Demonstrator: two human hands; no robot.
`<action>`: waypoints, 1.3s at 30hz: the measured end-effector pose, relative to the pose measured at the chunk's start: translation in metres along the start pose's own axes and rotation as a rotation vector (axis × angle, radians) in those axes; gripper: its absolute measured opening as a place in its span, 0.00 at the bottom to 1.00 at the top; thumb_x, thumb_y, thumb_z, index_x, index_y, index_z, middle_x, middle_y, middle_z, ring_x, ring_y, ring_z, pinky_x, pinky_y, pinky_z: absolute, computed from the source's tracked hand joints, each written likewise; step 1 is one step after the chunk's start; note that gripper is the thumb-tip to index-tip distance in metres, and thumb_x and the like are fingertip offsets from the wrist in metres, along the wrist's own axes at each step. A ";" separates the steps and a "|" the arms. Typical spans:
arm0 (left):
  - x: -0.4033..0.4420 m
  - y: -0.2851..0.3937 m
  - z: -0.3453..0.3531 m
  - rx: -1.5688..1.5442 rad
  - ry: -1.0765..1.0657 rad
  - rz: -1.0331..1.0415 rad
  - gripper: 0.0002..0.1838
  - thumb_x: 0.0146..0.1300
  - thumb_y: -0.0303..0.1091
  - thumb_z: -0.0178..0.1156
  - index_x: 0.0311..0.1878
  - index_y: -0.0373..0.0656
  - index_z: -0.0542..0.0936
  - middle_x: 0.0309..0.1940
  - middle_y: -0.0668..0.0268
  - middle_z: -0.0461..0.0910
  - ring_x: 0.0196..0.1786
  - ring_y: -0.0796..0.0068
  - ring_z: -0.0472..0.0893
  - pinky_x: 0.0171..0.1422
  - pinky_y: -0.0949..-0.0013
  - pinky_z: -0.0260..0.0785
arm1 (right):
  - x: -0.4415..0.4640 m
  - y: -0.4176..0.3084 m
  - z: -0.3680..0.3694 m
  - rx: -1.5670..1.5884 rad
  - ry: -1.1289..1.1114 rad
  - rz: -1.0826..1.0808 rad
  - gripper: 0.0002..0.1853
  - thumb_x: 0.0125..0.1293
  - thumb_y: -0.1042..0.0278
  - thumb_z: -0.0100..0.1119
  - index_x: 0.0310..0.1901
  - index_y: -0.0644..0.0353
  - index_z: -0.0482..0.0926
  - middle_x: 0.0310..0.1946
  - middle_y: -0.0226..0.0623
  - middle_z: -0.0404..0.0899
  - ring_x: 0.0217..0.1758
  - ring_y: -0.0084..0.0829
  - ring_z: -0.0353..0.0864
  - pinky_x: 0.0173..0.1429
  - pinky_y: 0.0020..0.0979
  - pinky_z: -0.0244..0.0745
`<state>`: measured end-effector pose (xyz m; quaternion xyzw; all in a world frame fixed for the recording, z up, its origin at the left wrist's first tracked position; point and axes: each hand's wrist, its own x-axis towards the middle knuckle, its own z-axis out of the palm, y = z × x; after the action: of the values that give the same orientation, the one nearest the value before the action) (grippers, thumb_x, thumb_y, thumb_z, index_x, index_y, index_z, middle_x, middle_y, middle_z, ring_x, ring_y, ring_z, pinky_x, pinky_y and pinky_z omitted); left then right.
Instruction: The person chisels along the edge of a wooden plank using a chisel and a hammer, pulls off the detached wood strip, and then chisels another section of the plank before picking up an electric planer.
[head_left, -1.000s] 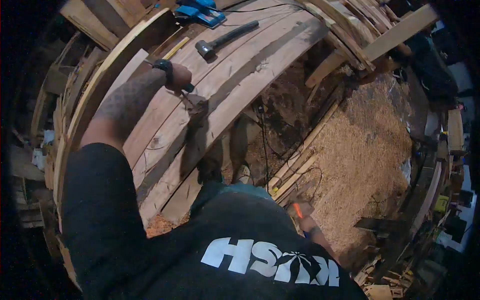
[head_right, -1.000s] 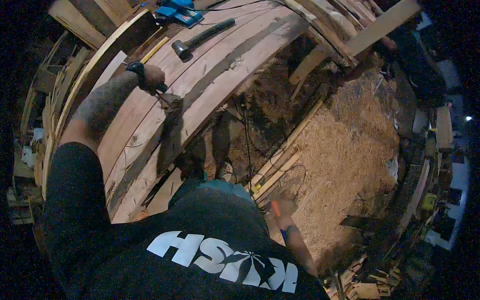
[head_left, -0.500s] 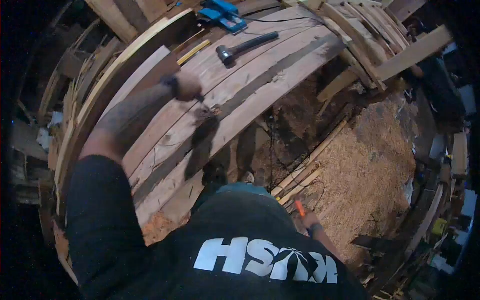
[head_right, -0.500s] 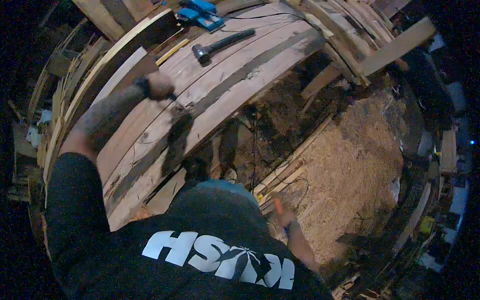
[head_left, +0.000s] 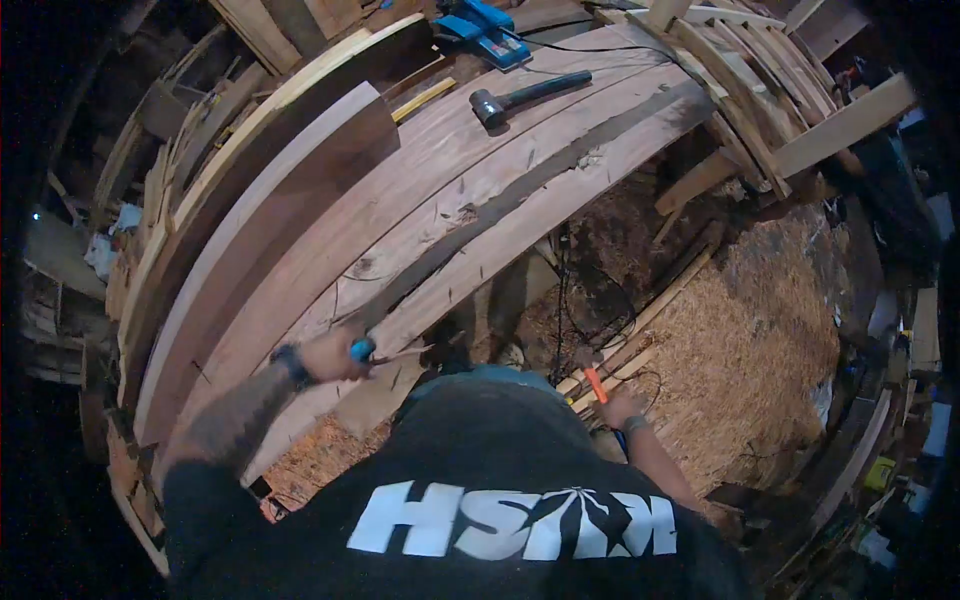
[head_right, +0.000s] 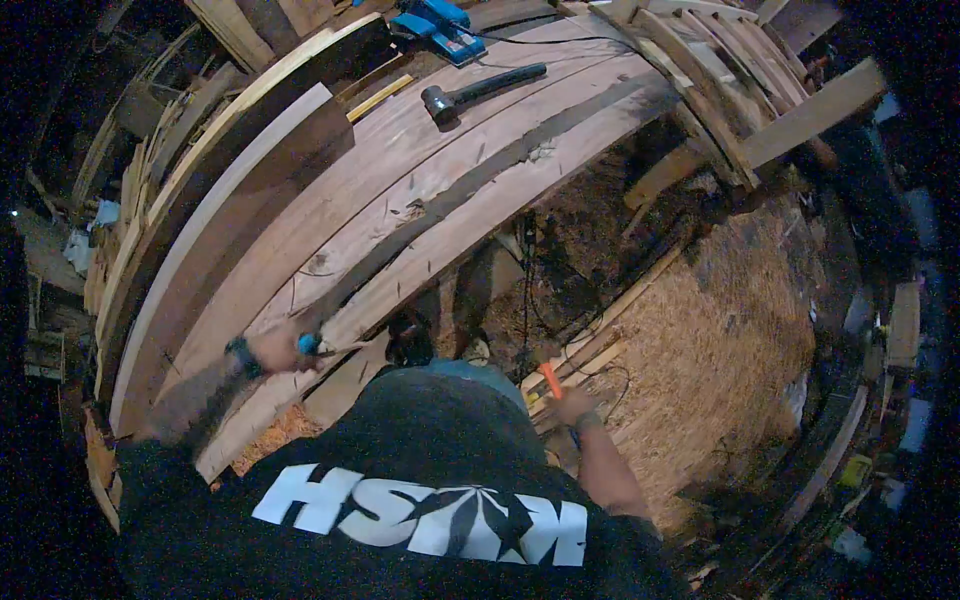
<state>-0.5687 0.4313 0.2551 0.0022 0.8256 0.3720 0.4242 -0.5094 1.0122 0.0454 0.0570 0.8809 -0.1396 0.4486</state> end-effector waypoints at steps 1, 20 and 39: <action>-0.024 -0.003 0.005 0.097 0.081 -0.086 0.13 0.60 0.40 0.72 0.31 0.42 0.80 0.22 0.66 0.80 0.25 0.72 0.79 0.31 0.61 0.72 | 0.001 0.014 0.020 -0.087 -0.006 -0.003 0.27 0.63 0.45 0.64 0.55 0.58 0.83 0.48 0.56 0.85 0.53 0.53 0.85 0.56 0.48 0.78; 0.138 0.117 0.081 0.437 0.533 1.480 0.10 0.51 0.38 0.63 0.36 0.51 0.75 0.32 0.62 0.70 0.38 0.55 0.74 0.42 0.54 0.65 | -0.034 -0.054 -0.013 -0.036 0.240 -0.088 0.25 0.64 0.48 0.66 0.48 0.65 0.82 0.42 0.59 0.84 0.50 0.56 0.84 0.55 0.50 0.77; 0.269 0.158 0.035 0.244 0.745 1.052 0.17 0.42 0.34 0.68 0.37 0.43 0.77 0.29 0.54 0.73 0.37 0.44 0.76 0.41 0.49 0.68 | -0.040 -0.062 -0.122 0.324 0.236 -0.254 0.24 0.73 0.44 0.57 0.45 0.61 0.81 0.31 0.48 0.82 0.34 0.47 0.82 0.40 0.44 0.75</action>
<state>-0.7651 0.6526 0.1518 0.3247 0.8424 0.4093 -0.1322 -0.5941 0.9904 0.1573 0.0328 0.8935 -0.3266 0.3065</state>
